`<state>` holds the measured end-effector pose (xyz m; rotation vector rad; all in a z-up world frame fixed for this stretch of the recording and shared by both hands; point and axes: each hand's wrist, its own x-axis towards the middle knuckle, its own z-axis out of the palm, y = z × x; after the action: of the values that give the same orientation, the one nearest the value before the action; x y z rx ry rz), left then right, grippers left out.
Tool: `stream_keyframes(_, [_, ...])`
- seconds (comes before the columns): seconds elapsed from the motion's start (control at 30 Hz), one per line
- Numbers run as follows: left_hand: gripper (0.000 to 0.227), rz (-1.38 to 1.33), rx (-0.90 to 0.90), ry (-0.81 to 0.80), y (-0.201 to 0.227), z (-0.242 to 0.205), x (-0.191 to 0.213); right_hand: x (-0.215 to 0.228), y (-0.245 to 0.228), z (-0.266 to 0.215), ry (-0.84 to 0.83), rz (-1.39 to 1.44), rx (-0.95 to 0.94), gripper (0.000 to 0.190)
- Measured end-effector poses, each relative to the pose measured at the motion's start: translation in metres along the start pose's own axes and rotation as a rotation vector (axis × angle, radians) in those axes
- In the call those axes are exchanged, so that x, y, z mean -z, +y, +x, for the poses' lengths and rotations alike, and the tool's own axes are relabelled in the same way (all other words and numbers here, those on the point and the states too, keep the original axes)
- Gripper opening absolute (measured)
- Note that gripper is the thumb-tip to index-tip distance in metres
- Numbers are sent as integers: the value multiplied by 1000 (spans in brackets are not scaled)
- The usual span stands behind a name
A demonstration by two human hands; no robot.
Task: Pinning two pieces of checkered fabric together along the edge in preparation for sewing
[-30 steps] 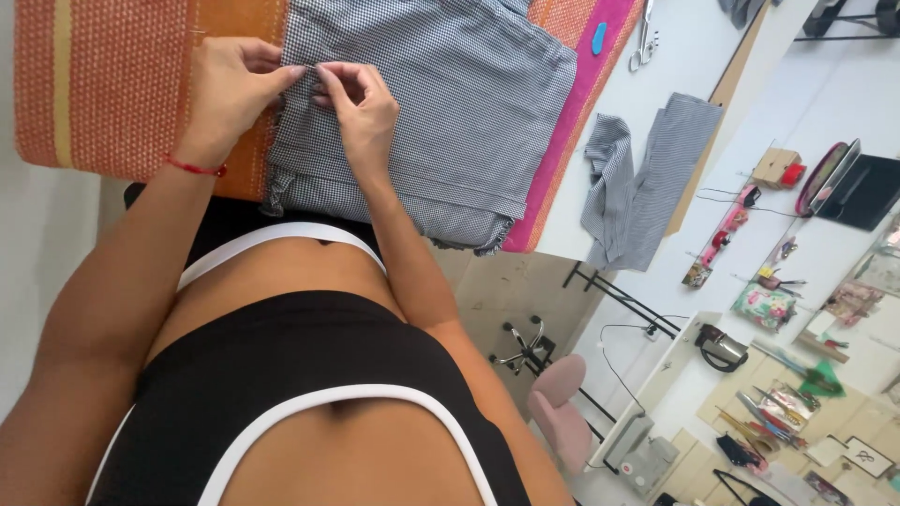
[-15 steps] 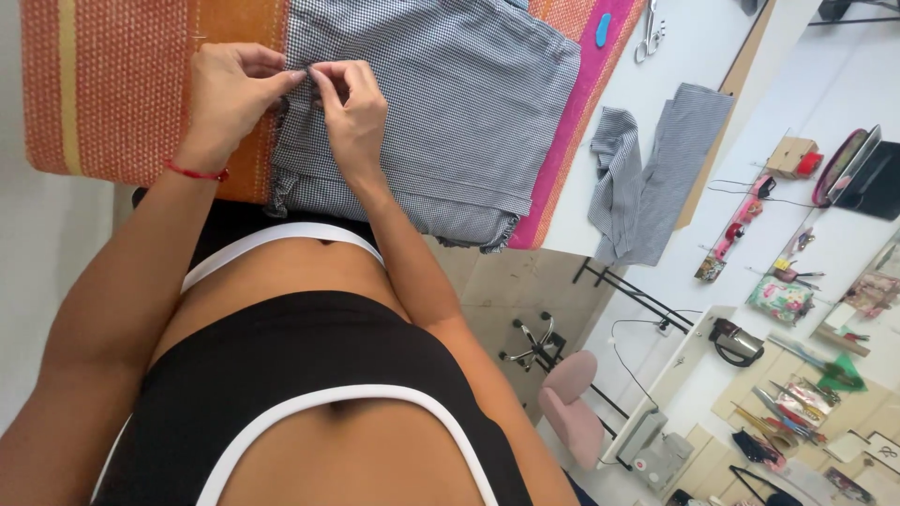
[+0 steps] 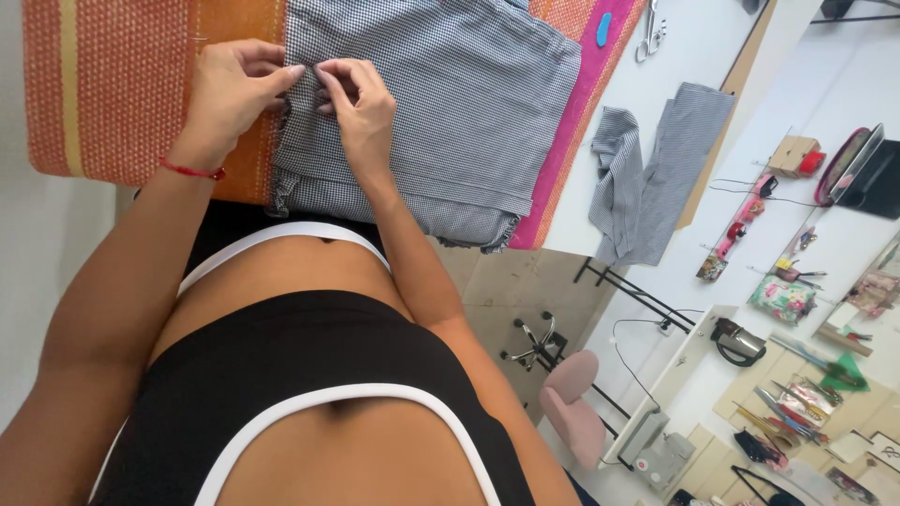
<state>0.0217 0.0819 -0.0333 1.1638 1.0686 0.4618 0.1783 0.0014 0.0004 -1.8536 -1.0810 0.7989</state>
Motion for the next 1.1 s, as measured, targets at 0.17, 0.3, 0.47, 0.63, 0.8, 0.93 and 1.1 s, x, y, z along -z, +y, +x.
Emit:
stream_keyframes(0.17, [21,-61,115,6,-1,3,0,1,-2,-10,81,150,-47,17])
stream_keyframes(0.3, [17,-84,116,-1,-6,6,-2,1,5,-26,135,165,-47,28])
stream_keyframes(0.47, [16,-67,83,-20,-4,4,0,-6,11,-43,133,111,2,32])
stream_keyframes(0.63, [17,-90,89,-43,-1,3,3,-9,6,-41,76,89,19,33])
stream_keyframes(0.8, [16,-102,104,-62,9,-1,6,-11,10,-44,64,-2,-9,36])
stream_keyframes(0.93, [14,-124,114,-91,3,1,8,-11,10,-47,32,81,-105,38])
stream_keyframes(1.1, [15,-139,112,-131,10,-1,10,-14,9,-46,16,225,-144,39])
